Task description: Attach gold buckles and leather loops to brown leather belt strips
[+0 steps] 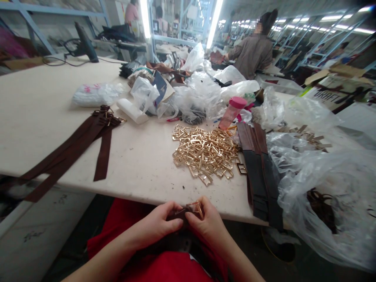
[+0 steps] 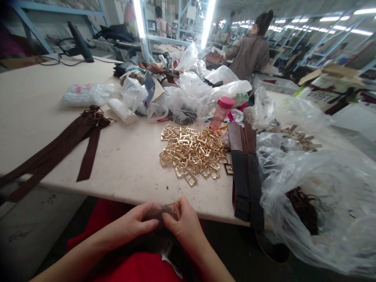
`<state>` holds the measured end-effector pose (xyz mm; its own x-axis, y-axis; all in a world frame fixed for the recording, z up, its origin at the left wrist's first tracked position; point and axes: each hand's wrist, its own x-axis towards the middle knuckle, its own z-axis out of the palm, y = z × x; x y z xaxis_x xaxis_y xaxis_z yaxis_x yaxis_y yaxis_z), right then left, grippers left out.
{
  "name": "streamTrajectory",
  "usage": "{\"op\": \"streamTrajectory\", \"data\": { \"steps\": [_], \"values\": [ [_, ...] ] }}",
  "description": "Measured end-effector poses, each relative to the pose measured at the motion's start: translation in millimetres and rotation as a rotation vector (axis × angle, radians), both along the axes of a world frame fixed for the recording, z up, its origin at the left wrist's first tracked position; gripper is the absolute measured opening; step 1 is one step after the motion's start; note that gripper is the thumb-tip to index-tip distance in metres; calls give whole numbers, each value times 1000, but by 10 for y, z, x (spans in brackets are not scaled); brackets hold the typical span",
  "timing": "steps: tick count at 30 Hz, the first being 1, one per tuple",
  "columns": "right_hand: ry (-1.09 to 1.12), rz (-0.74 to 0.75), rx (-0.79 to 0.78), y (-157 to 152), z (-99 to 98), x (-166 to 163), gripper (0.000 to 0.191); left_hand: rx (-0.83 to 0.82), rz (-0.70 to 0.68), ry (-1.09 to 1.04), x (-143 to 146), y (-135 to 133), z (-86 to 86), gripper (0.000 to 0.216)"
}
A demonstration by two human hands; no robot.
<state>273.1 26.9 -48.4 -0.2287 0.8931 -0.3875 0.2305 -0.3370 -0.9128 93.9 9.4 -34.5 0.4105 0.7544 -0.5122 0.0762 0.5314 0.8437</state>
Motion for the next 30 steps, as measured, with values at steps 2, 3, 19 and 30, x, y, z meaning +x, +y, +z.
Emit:
{"op": "streamTrajectory", "data": {
  "steps": [2,3,19,30],
  "values": [
    [285,-36,-145,-32,-23,-21,29,-31,35,-80,19,16,-8,25],
    [428,-38,-218,-51,-26,-36,34,-49,44,-124,29,27,-4,26],
    [615,-148,-126,-217,-146,-210,47,-115,181,-213,133,41,60,31],
    [466,-181,-140,-123,-71,-121,21,-259,154,-288,100,-16,-24,37]
  ]
}}
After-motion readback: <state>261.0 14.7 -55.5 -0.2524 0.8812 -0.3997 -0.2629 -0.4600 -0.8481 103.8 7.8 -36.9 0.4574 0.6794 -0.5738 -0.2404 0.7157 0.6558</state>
